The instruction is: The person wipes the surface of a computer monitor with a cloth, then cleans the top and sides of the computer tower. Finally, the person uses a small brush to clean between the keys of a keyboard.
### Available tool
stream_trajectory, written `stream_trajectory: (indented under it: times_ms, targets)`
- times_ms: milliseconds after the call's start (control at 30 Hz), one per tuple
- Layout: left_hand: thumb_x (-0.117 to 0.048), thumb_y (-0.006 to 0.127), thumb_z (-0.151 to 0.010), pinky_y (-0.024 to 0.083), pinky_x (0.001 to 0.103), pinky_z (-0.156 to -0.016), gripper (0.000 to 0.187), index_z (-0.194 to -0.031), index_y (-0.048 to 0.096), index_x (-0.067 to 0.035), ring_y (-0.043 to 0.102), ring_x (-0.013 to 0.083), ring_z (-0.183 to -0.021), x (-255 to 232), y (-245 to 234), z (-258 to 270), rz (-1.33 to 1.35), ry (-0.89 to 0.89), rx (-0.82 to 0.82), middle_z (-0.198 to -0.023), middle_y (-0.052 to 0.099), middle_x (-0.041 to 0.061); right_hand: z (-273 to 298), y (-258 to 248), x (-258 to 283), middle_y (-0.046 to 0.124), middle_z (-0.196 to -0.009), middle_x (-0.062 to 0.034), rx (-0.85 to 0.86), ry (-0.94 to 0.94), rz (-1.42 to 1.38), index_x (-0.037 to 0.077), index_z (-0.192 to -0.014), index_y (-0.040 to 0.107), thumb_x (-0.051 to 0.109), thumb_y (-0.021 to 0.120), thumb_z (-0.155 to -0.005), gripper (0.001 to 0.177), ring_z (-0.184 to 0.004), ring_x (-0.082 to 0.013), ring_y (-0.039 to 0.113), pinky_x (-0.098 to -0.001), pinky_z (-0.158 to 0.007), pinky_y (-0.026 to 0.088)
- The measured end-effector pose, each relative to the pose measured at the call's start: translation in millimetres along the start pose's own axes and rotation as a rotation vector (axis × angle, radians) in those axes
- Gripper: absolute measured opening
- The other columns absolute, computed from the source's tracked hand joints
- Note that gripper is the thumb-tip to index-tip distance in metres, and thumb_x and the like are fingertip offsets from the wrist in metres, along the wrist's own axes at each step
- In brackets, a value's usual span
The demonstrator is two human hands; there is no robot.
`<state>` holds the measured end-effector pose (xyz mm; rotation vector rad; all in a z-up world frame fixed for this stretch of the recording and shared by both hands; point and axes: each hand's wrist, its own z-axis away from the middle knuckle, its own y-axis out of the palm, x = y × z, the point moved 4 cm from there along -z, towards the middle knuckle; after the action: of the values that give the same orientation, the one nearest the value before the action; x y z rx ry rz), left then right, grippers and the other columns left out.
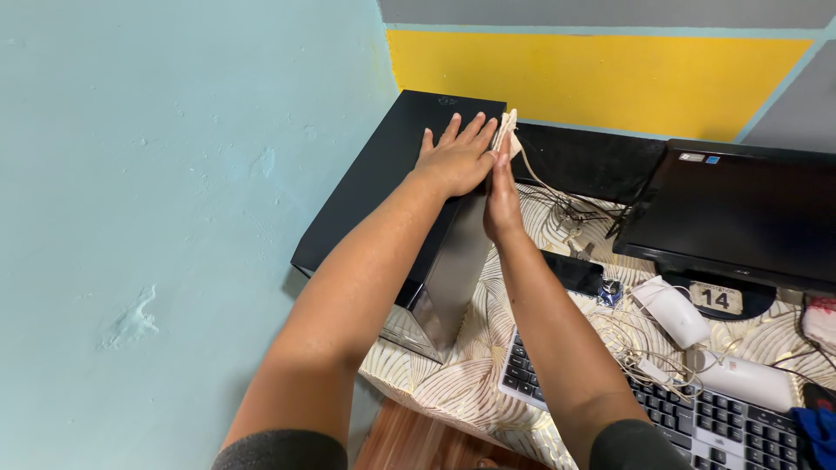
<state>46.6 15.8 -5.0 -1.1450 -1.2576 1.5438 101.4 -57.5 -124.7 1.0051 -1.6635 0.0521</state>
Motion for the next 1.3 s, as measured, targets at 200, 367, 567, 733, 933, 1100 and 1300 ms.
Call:
stream_trajectory:
  times_ms: [200, 367, 567, 733, 933, 1100, 1300]
  targets:
    - [-0.056, 0.023, -0.102, -0.002, 0.059, -0.124, 0.067, -0.164, 0.012, -0.03, -0.006, 0.0274, -0.158, 8.6, 2.0, -5.2, 0.051, -0.022, 0.04, -0.172, -0.001, -0.001, 61.7, 13.0, -2.7, 0.003, -0.177, -0.0131, 0.033, -0.104, 0.174, 0.008, -0.166, 0.007, 0.057, 0.03, -0.11, 0.079, -0.162, -0.0247, 0.004, -0.0372, -0.129, 0.007]
    - [-0.058, 0.022, -0.1, -0.003, 0.059, -0.124, 0.069, -0.163, 0.01, -0.032, -0.009, 0.0277, -0.157, 7.4, 1.0, 11.5, 0.037, -0.07, 0.062, -0.172, -0.003, -0.002, 97.1, -14.4, -70.7, 0.028, -0.167, -0.0183, -0.114, 0.366, -0.188, 0.006, -0.163, 0.019, 0.058, 0.034, -0.103, 0.08, -0.151, -0.0302, 0.032, -0.0415, -0.122, 0.026]
    - [-0.059, 0.022, -0.101, -0.002, 0.057, -0.124, 0.069, -0.163, 0.012, -0.031, -0.008, 0.0272, -0.158, 11.6, 5.2, 27.5, 0.075, -0.033, 0.07, -0.172, -0.002, 0.0, 94.8, 3.8, -35.5, 0.015, -0.17, -0.0121, -0.061, 0.31, -0.152, 0.013, -0.163, 0.01, 0.057, 0.031, -0.102, 0.078, -0.155, -0.029, 0.018, -0.0415, -0.124, 0.019]
    - [-0.063, 0.02, -0.1, -0.001, 0.058, -0.125, 0.073, -0.163, 0.02, -0.026, -0.003, 0.028, -0.16, 28.6, 14.5, 26.6, 0.228, 0.019, 0.054, -0.173, 0.006, 0.002, 88.9, 47.1, 39.6, 0.002, -0.176, -0.0116, 0.093, -0.063, 0.136, 0.009, -0.165, 0.01, 0.049, 0.026, -0.112, 0.069, -0.164, -0.0292, -0.001, -0.0395, -0.13, 0.004]
    - [-0.069, 0.019, -0.099, 0.006, 0.048, -0.125, 0.087, -0.163, 0.021, -0.009, 0.003, 0.0384, -0.155, 67.0, 21.9, 18.1, 0.516, 0.14, -0.049, -0.17, 0.013, 0.016, 119.4, 90.8, 82.1, 0.034, -0.168, -0.0142, 0.183, -0.441, 0.633, 0.005, -0.156, 0.043, 0.042, 0.027, -0.117, 0.056, -0.165, -0.0335, 0.008, -0.0463, -0.134, 0.004]
    - [-0.065, 0.013, -0.102, 0.005, 0.042, -0.127, 0.087, -0.16, 0.025, -0.001, 0.009, 0.034, -0.158, 101.7, 22.6, 28.0, 0.426, 0.243, -0.143, -0.169, 0.019, 0.019, 141.5, 113.4, 98.7, 0.065, -0.141, -0.0098, 0.286, -0.417, 0.79, 0.007, -0.129, 0.071, 0.038, 0.039, -0.114, 0.046, -0.159, -0.0343, 0.03, -0.0495, -0.132, 0.018]
    - [-0.065, 0.013, -0.101, 0.004, 0.042, -0.127, 0.084, -0.16, 0.029, -0.007, 0.008, 0.0325, -0.158, 111.5, 18.9, 68.6, 0.523, 0.304, -0.169, -0.169, 0.02, 0.016, 167.0, 144.6, 131.2, 0.066, -0.14, -0.0062, 0.545, -0.349, 1.022, 0.012, -0.129, 0.072, 0.033, 0.043, -0.111, 0.04, -0.147, -0.031, 0.047, -0.0535, -0.126, 0.02]
